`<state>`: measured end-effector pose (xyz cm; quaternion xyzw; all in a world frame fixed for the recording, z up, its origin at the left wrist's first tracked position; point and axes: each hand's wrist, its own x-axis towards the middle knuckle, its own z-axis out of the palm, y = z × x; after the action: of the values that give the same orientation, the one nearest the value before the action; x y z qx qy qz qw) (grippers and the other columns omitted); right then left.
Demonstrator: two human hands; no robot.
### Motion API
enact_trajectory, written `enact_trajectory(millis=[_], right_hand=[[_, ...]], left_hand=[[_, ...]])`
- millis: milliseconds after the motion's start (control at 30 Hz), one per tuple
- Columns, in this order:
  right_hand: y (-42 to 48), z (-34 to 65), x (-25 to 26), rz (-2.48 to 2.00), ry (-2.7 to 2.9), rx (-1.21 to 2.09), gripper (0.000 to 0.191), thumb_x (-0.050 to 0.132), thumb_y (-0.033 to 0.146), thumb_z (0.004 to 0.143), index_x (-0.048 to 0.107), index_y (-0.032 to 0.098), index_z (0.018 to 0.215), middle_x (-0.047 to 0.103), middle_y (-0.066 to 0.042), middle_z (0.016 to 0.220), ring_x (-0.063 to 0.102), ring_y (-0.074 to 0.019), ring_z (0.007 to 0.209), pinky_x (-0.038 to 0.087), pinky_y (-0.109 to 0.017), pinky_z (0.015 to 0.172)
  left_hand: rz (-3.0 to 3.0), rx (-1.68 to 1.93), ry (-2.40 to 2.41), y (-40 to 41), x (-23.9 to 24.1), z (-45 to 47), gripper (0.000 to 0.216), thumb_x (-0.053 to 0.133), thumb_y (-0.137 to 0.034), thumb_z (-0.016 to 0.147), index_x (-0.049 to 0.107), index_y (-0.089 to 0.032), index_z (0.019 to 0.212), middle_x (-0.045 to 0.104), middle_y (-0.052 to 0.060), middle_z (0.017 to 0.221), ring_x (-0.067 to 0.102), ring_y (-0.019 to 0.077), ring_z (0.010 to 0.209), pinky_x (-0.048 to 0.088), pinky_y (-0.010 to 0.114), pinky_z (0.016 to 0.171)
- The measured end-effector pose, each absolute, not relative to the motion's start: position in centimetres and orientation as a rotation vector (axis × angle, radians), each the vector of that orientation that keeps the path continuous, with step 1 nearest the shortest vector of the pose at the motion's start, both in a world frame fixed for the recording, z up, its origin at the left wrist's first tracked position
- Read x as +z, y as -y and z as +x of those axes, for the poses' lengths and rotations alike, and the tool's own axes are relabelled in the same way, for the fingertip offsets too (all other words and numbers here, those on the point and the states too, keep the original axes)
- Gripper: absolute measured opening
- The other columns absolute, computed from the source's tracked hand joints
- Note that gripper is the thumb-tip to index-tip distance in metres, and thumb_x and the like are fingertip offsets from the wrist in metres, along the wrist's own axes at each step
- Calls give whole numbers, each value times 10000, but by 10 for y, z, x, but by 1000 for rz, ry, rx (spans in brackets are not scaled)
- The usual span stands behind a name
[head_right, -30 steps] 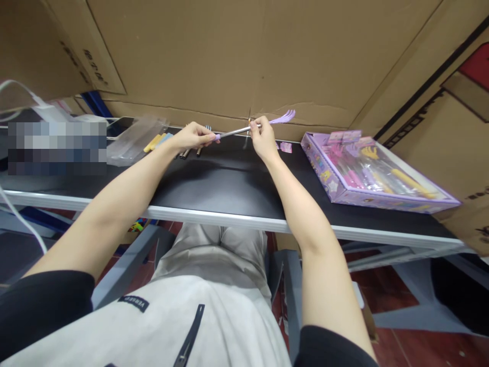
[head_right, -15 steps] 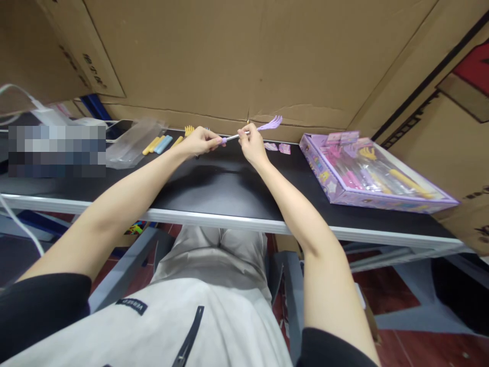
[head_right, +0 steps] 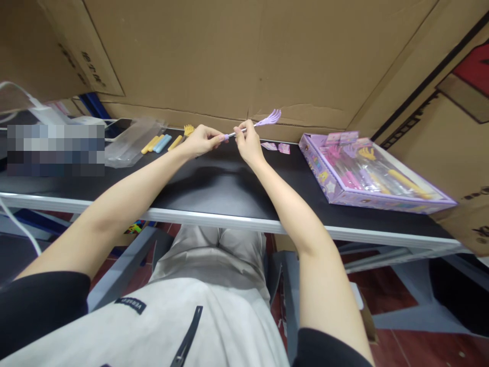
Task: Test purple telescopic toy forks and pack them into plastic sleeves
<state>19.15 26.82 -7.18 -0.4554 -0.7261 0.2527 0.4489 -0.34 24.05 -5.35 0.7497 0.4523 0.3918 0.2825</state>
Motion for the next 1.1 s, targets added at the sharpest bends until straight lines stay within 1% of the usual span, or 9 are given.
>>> enact_trajectory(millis=[133, 233, 367, 500, 600, 700, 800, 900, 1100], right_hand=[[-264, 181, -71, -1095, 1657, 742, 457, 742, 688, 986, 628, 251, 1051, 592, 33, 716, 633, -141, 697, 538, -250, 705], [-255, 170, -69, -1029, 1650, 891, 477, 822, 678, 925, 664, 241, 1030, 582, 50, 678, 557, -106, 574, 448, -218, 555], [-247, 167, -64, -992, 1589, 1039, 496, 814, 695, 924, 693, 215, 961, 573, 58, 621, 478, -73, 468, 367, -206, 458], [-251, 181, -58, -1105, 1343, 1054, 546, 832, 719, 895, 637, 210, 872, 533, 75, 578, 461, -53, 448, 339, -172, 429], [-255, 191, -55, -1188, 1195, 1096, 561, 883, 704, 853, 609, 215, 887, 563, 81, 612, 489, -46, 474, 354, -155, 436], [-257, 193, -51, -1175, 1122, 1096, 550, 903, 660, 856, 574, 221, 886, 557, 93, 634, 484, -40, 491, 372, -151, 458], [-259, 192, -47, -1140, 1122, 1061, 533, 887, 622, 894, 535, 223, 862, 507, 101, 624, 455, -39, 487, 371, -159, 466], [-261, 192, -45, -1144, 1156, 1013, 516, 862, 600, 931, 516, 226, 849, 468, 95, 618, 467, -52, 498, 393, -176, 485], [-265, 194, -52, -1185, 1263, 969, 565, 884, 580, 914, 443, 246, 799, 372, 106, 587, 453, -74, 489, 388, -201, 491]], left_hand=[[2096, 1086, -1254, -246, -58, -4, 292, 685, -385, 1001, 697, -168, 807, 592, 14, 651, 506, 163, 667, 418, 288, 691], [2131, 1114, -1291, -250, -61, -7, 245, 682, -365, 1004, 699, -175, 850, 635, 28, 725, 557, 181, 740, 450, 298, 758], [2133, 1094, -1365, -256, -66, -17, 237, 659, -378, 1016, 704, -180, 894, 671, 42, 790, 599, 203, 810, 478, 318, 825], [2109, 1048, -1393, -263, -72, -26, 273, 641, -416, 1029, 707, -184, 902, 688, 52, 802, 621, 214, 810, 493, 330, 828], [2107, 1045, -1346, -264, -75, -27, 276, 649, -436, 1023, 708, -189, 914, 692, 53, 805, 627, 213, 801, 501, 329, 814], [2091, 1058, -1289, -260, -74, -20, 294, 666, -464, 1020, 699, -191, 916, 683, 50, 796, 631, 207, 789, 500, 320, 795], [2083, 1095, -1280, -253, -70, -11, 287, 664, -454, 1020, 685, -194, 898, 674, 48, 785, 626, 204, 779, 497, 320, 795], [2084, 1120, -1320, -245, -65, -4, 256, 652, -413, 1009, 673, -199, 869, 673, 53, 781, 621, 211, 798, 496, 325, 808], [2074, 1112, -1408, -240, -62, 1, 229, 696, -402, 958, 668, -204, 845, 659, 52, 761, 626, 231, 861, 503, 324, 829]])
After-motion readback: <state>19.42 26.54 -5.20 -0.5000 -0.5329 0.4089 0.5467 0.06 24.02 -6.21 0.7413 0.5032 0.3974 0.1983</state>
